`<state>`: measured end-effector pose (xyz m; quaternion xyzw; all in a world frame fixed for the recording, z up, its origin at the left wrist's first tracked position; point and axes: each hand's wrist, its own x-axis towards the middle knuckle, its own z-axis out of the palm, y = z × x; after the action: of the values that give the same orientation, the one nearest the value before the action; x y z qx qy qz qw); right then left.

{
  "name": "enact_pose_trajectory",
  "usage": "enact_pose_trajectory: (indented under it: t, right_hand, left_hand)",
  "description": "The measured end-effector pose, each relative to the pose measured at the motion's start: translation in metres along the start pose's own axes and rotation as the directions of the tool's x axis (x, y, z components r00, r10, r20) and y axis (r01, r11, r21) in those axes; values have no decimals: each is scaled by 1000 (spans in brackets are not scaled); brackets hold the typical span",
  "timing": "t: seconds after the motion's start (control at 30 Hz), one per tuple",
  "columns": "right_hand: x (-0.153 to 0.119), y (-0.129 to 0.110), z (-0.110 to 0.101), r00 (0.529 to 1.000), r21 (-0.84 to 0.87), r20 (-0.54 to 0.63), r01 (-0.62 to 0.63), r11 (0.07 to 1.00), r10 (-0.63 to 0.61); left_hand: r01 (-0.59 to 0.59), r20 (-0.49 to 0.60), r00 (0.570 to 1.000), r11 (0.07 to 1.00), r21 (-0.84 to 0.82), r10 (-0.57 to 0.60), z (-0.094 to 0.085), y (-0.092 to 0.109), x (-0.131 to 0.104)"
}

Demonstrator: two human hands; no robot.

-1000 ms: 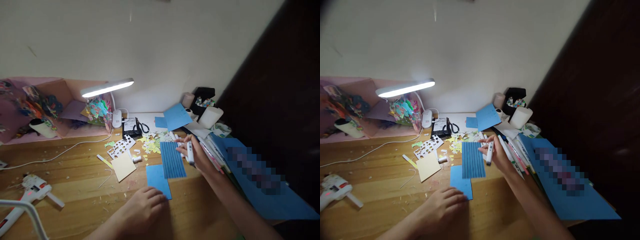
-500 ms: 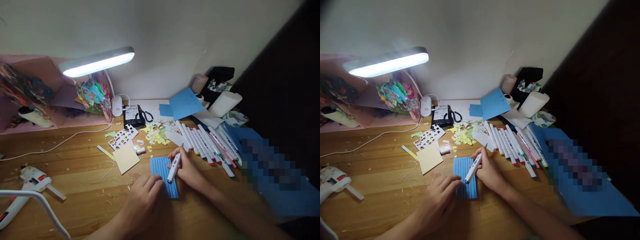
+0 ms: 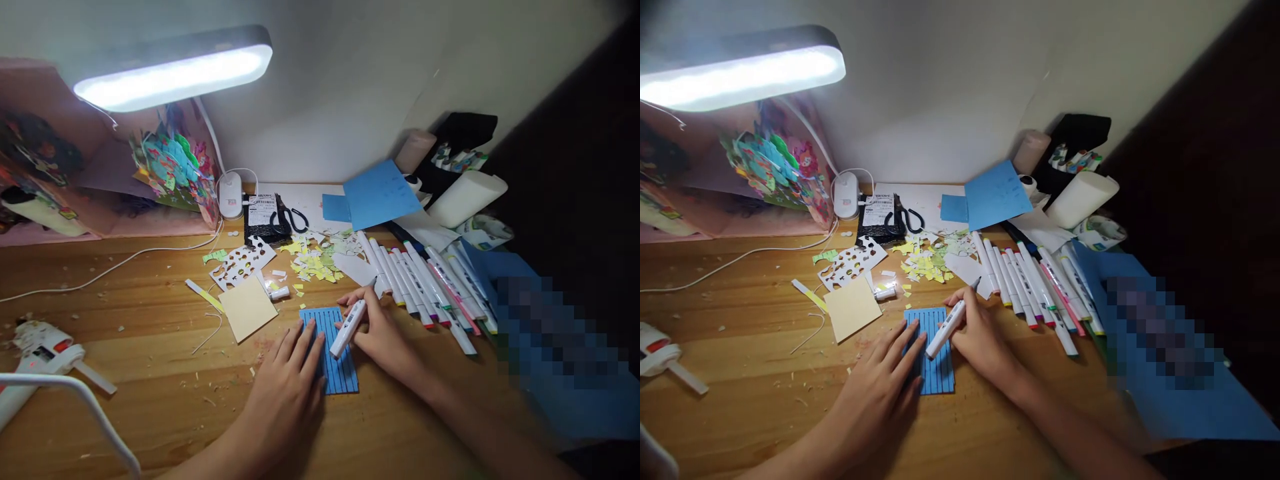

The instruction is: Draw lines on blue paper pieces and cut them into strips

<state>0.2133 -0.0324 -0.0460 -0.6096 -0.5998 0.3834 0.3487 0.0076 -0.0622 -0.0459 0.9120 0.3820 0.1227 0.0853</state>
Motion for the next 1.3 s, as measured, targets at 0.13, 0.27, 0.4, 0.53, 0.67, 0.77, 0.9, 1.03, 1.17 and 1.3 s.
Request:
enact_pose_trajectory:
  t: [0.13, 0.27, 0.4, 0.53, 0.67, 0.77, 0.9, 1.03, 1.17, 1.3]
  right_hand:
    - [4, -4, -5, 998, -60, 57, 22, 998, -19]
    - [8, -4, -6, 998, -16, 55, 31, 999, -30]
    - [9, -2, -3, 998, 6, 41, 49, 999, -50]
    - [11, 2, 0, 999, 160, 42, 15, 987, -22]
    - [14, 4, 0, 996, 311, 75, -70, 948, 49]
    - [17, 2, -4, 993, 317, 95, -94, 944, 67]
    - [21, 2, -15, 982, 316, 161, -142, 938, 95]
    - [22, 4, -20, 975, 265, 194, -157, 952, 107]
    - [18, 3, -16, 985, 215, 152, -115, 970, 83]
    - [15, 1, -13, 993, 109, 108, -56, 992, 44]
  left_hand:
    - [-12, -18, 1000, 1000, 1, 12, 1, -1, 0]
    - [-30, -9, 1000, 999, 12, 30, 1, -1, 1]
    - [-21, 11, 1000, 999, 50, 21, 1, 1, 1]
    - [-20, 15, 1000, 998, 65, 19, 1, 3, 1]
    - [-8, 14, 1000, 999, 45, 7, 0, 3, 1]
    - [-8, 1, 1000, 1000, 22, 8, 0, 4, 1]
    - [-35, -19, 999, 999, -12, 35, -2, 4, 1]
    - [-73, -21, 997, 997, -12, 73, -4, 3, 1]
    - [-96, -22, 995, 995, 18, 97, -1, 2, 1]
    - [-115, -17, 993, 990, 76, 117, 4, 0, 1]
